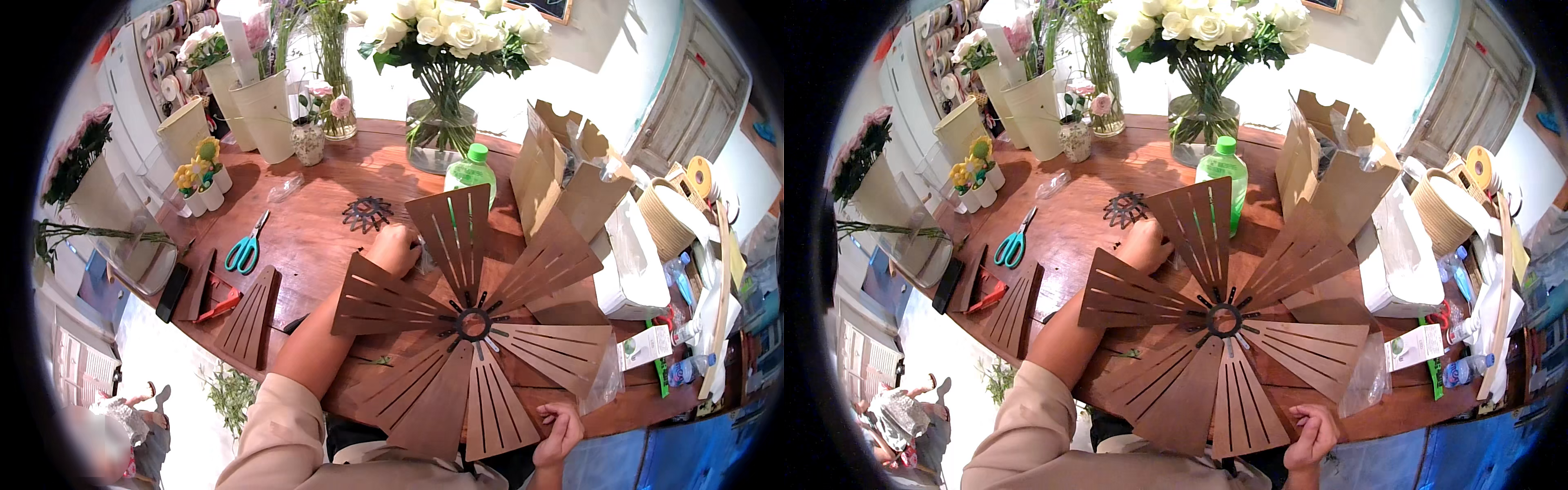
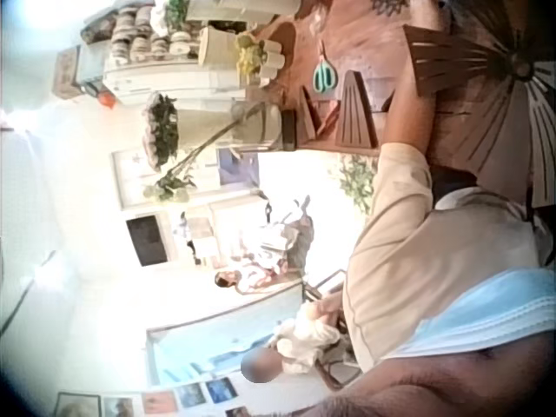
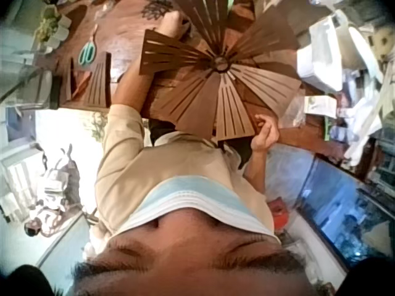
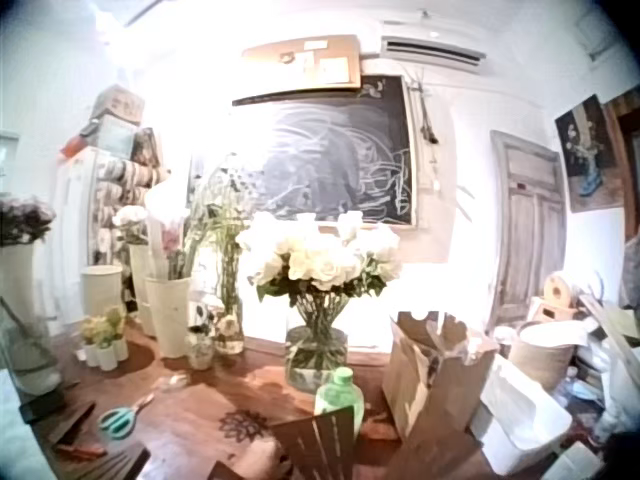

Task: The person assembles a wooden fan by inserting individual slats into a central black hub. They use a small metal tool to secure the slats into place, working methodically around the circular hub to complete the fan structure.

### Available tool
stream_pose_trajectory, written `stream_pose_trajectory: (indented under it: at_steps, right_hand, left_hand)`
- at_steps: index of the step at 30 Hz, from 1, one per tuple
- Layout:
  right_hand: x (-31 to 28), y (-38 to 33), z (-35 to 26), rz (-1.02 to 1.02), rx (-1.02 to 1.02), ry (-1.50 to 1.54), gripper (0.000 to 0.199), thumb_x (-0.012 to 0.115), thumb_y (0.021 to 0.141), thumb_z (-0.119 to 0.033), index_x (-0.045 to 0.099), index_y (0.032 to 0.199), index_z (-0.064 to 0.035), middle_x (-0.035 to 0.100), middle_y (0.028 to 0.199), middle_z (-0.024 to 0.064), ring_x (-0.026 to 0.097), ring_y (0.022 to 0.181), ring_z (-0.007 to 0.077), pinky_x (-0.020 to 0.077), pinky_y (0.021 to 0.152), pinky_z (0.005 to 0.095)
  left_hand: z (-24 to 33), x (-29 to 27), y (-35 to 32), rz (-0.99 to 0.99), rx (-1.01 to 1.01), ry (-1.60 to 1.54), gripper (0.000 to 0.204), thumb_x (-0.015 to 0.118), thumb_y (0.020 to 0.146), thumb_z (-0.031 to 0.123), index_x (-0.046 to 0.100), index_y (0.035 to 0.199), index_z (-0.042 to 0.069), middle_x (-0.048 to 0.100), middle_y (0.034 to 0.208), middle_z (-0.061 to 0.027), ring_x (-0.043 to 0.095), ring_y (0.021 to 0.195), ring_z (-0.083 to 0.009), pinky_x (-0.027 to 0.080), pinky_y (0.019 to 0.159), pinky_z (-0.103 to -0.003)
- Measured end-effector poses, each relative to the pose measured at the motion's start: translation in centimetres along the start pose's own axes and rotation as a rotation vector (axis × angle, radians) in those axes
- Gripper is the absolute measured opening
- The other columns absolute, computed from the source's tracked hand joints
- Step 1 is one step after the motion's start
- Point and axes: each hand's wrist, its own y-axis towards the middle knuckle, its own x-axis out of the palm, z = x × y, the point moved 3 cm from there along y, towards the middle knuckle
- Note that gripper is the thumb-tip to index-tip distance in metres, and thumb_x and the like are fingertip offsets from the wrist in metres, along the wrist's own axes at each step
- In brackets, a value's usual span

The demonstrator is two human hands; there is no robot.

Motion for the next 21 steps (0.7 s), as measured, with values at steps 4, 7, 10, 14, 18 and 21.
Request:
stream_pose_trajectory:
  at_steps: [4,7,10,14,18,21]
  right_hand:
    - [-0.2,-0.2,0.1,-0.001,-0.007,0.004,0.037,0.044,0.106,-0.018,0.068,0.09,0.0057,0.071,0.086,0.0142,0.062,0.071,0.0176,0.0473,0.061,0.0271]
    - [0.0,-0.2,0.2,0.003,0.006,0.042,0.036,0.045,0.105,-0.016,0.069,0.09,0.0058,0.072,0.087,0.0141,0.063,0.072,0.0182,0.048,0.062,0.0272]
    - [-0.1,-0.4,0.7,0.012,-0.022,0.009,0.034,0.045,0.104,-0.014,0.069,0.09,0.0059,0.072,0.088,0.0146,0.065,0.074,0.019,0.0493,0.063,0.0274]
    - [-0.4,-0.7,0.8,0.019,-0.01,0.007,0.033,0.046,0.104,-0.014,0.07,0.091,0.0055,0.072,0.089,0.0149,0.067,0.077,0.0203,0.051,0.065,0.0281]
    - [-0.4,-0.8,0.7,0.026,-0.012,0.01,0.033,0.046,0.105,-0.015,0.069,0.091,0.0053,0.072,0.089,0.0151,0.067,0.077,0.0205,0.0511,0.065,0.0282]
    - [-0.4,-0.6,0.3,0.024,-0.02,0.001,0.034,0.047,0.105,-0.016,0.069,0.091,0.0054,0.072,0.088,0.0153,0.067,0.076,0.0206,0.0509,0.065,0.0283]
  left_hand:
    - [-0.1,-0.1,0.4,-0.137,-0.036,0.18,0.017,0.073,0.077,0.009,0.075,0.09,-0.002,0.071,0.085,-0.0272,0.071,0.083,-0.0436,0.059,0.076,-0.05]
    - [-1.7,-0.1,0.4,-0.161,-0.093,0.302,0.013,0.073,0.074,0.008,0.075,0.083,-0.001,0.071,0.084,-0.0271,0.072,0.082,-0.0432,0.059,0.077,-0.05]
    - [-0.4,-1.5,0.5,-0.241,-0.025,0.278,0.015,0.075,0.073,0.009,0.08,0.087,0.003,0.072,0.085,-0.0245,0.073,0.083,-0.0411,0.06,0.078,-0.049]
    - [-0.7,-2.2,0.4,-0.251,0.002,0.248,0.013,0.074,0.074,0.007,0.079,0.085,0.003,0.072,0.083,-0.0252,0.073,0.084,-0.0408,0.061,0.079,-0.048]
    - [-1.2,-2.4,0.4,-0.256,-0.029,0.27,0.009,0.069,0.074,0.004,0.075,0.077,-0.002,0.071,0.082,-0.029,0.073,0.084,-0.043,0.061,0.079,-0.049]
    - [-1.9,-2.6,0.6,-0.314,-0.048,0.283,0.011,0.069,0.074,0.003,0.076,0.08,-0.002,0.071,0.084,-0.0299,0.073,0.085,-0.0431,0.061,0.08,-0.048]
